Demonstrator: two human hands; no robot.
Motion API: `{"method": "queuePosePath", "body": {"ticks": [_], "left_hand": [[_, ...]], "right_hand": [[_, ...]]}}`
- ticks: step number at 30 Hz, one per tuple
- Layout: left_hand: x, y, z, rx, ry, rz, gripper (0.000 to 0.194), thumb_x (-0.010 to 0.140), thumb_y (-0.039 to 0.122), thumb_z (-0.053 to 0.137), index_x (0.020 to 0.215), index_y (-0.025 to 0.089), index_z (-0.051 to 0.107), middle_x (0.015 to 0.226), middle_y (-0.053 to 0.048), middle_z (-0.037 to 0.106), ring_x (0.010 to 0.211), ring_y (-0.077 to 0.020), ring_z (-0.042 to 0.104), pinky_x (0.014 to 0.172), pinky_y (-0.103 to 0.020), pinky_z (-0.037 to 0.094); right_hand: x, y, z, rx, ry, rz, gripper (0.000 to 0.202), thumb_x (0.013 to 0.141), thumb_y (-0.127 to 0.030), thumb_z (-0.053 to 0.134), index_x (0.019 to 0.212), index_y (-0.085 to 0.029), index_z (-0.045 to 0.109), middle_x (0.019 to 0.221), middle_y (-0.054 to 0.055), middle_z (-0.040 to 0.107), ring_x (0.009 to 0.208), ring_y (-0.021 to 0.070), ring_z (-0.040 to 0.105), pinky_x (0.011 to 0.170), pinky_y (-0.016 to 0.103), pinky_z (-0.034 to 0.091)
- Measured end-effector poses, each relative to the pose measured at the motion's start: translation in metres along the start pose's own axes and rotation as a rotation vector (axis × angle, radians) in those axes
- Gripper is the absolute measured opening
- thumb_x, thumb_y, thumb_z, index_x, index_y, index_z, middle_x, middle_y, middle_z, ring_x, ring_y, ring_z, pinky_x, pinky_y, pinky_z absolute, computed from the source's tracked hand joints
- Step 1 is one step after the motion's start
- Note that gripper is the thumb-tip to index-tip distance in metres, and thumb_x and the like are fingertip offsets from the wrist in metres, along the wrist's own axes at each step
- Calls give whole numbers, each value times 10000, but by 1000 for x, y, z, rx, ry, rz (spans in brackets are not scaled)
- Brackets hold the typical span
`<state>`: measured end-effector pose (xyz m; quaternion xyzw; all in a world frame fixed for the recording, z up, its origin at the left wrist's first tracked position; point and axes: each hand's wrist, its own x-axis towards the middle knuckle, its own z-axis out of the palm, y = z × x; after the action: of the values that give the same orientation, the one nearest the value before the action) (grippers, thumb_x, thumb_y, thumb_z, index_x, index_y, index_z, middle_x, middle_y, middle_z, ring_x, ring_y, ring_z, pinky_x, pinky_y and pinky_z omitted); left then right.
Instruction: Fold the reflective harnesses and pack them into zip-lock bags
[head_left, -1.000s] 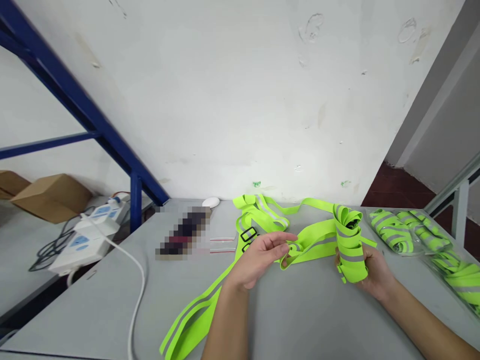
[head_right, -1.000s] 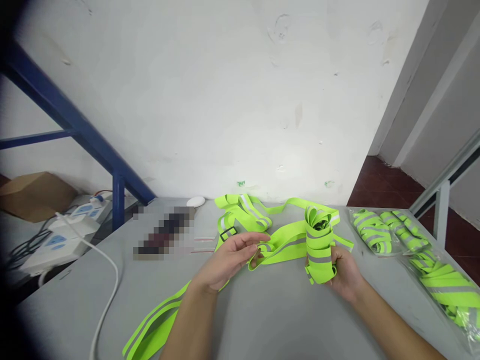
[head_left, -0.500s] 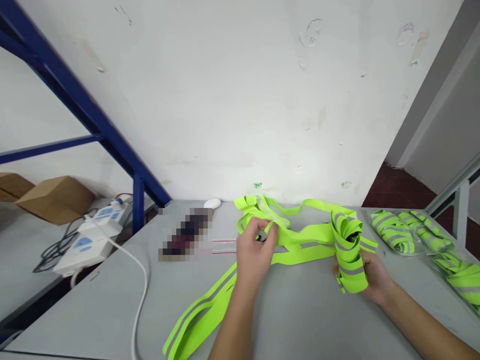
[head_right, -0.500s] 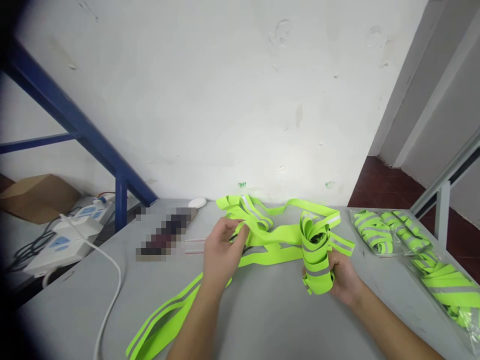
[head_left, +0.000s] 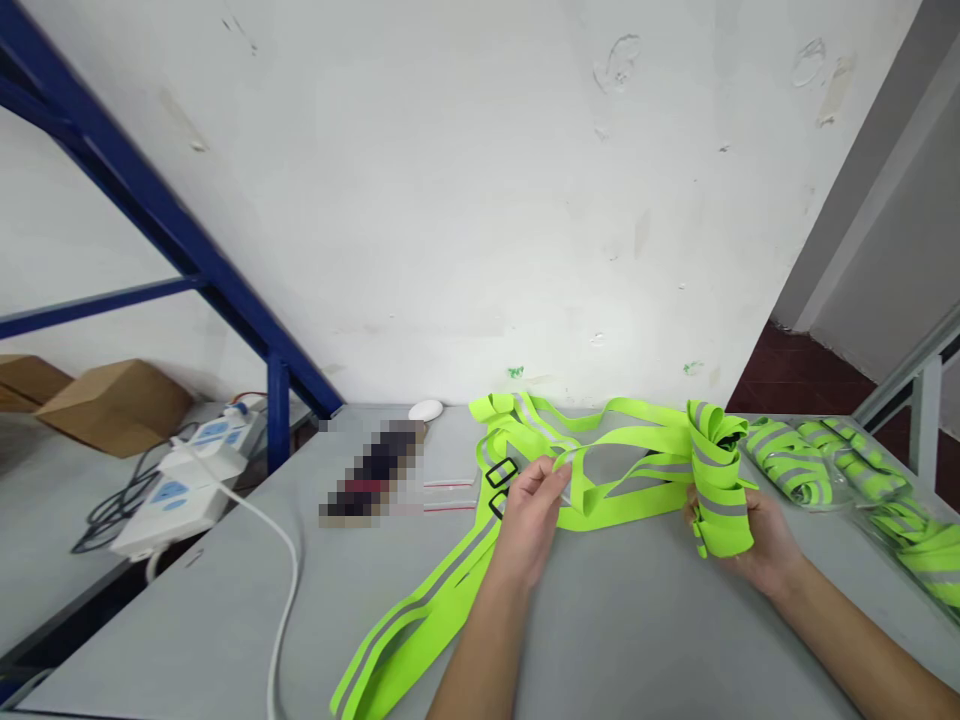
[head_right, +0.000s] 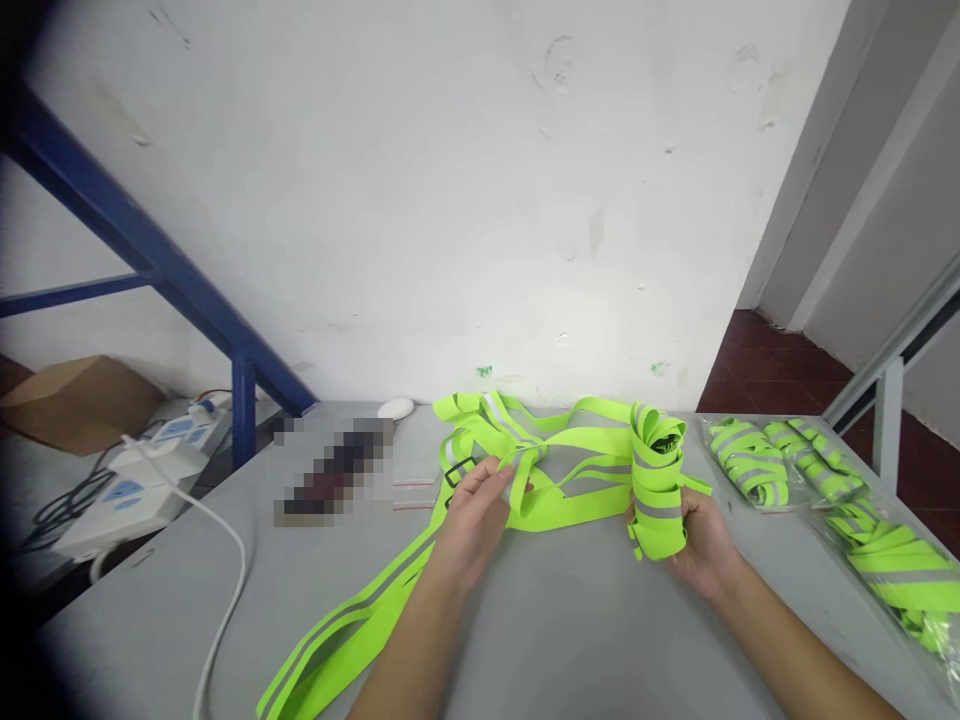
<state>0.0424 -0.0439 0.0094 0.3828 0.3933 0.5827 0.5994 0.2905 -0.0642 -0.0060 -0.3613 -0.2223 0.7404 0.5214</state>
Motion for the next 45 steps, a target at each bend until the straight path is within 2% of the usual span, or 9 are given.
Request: {"method": "queuePosePath", "body": {"ticks": [4, 7, 14, 18, 26, 31, 35, 41, 45], "left_hand": [[-6, 11, -9, 18, -357, -69, 303, 642, 253, 832, 644, 179, 538, 740, -7, 554, 682, -127, 494, 630, -233, 390], [-9, 7, -6, 147, -463, -100, 245, 700, 263, 799, 745, 183, 572, 766, -16, 568, 727, -138, 526, 665, -240, 414], [-3, -24, 11, 286, -227, -144, 372, 755, 364, 755, 1052, 240, 569, 1095, -66, 579, 943, -184, 588, 753, -271, 482], [-3, -25, 18, 160, -274, -241, 503, 770, 335, 754, 1228, 255, 561, 1309, -119, 551, 1208, -247, 520, 923, -328, 457], [-11, -23, 10, -58, -767, -482, 627, 557, 190, 892, 1138, 232, 661, 888, -38, 684, 771, -158, 636, 686, -249, 476], [-12, -27, 8, -197, -559, -397, 354, 625, 373, 860, 891, 179, 731, 790, -47, 683, 727, -156, 614, 706, -281, 459], [-8, -28, 17, -66, -363, -264, 271, 649, 339, 839, 778, 179, 661, 732, -9, 646, 670, -141, 582, 676, -276, 443], [7, -32, 20, 16, 404, 151, 366, 709, 284, 761, 588, 192, 428, 542, 87, 378, 511, -76, 378, 516, -199, 304], [12, -34, 11, -96, 561, 155, 285, 770, 272, 661, 675, 212, 399, 581, 99, 421, 524, -73, 401, 546, -185, 345]], "right_hand": [[2, -6, -6, 35, 22, -49, 138, 584, -171, 594, 662, -177, 708, 644, 58, 644, 575, 184, 570, 508, 297, 484], [2, -9, -8, 1, -16, -34, 123, 615, -190, 587, 669, -180, 698, 661, 65, 644, 578, 198, 572, 495, 312, 474], [-5, -9, -7, 15, -22, -27, 47, 601, -202, 635, 619, -185, 675, 608, 47, 631, 533, 189, 557, 480, 309, 453], [-11, -8, -3, 23, -71, -8, 85, 624, -275, 658, 578, -204, 648, 552, 40, 607, 475, 192, 525, 433, 315, 415], [-14, -7, -1, 29, -63, 2, 126, 584, -291, 690, 522, -216, 609, 495, 23, 580, 427, 183, 503, 418, 308, 385], [-11, -12, -2, 35, -35, -36, 71, 573, -287, 705, 576, -233, 659, 492, 14, 588, 422, 186, 507, 409, 301, 378], [-11, -13, -2, -4, -88, -49, 51, 604, -276, 692, 622, -229, 688, 515, 20, 600, 438, 184, 524, 404, 290, 385], [-8, 1, 1, -84, -166, 31, 129, 621, -262, 639, 554, -161, 683, 554, 67, 627, 488, 193, 566, 420, 290, 421], [-5, 21, 7, -164, -155, 134, 150, 615, -220, 588, 611, -127, 706, 563, 88, 647, 496, 196, 581, 455, 298, 446]]}}
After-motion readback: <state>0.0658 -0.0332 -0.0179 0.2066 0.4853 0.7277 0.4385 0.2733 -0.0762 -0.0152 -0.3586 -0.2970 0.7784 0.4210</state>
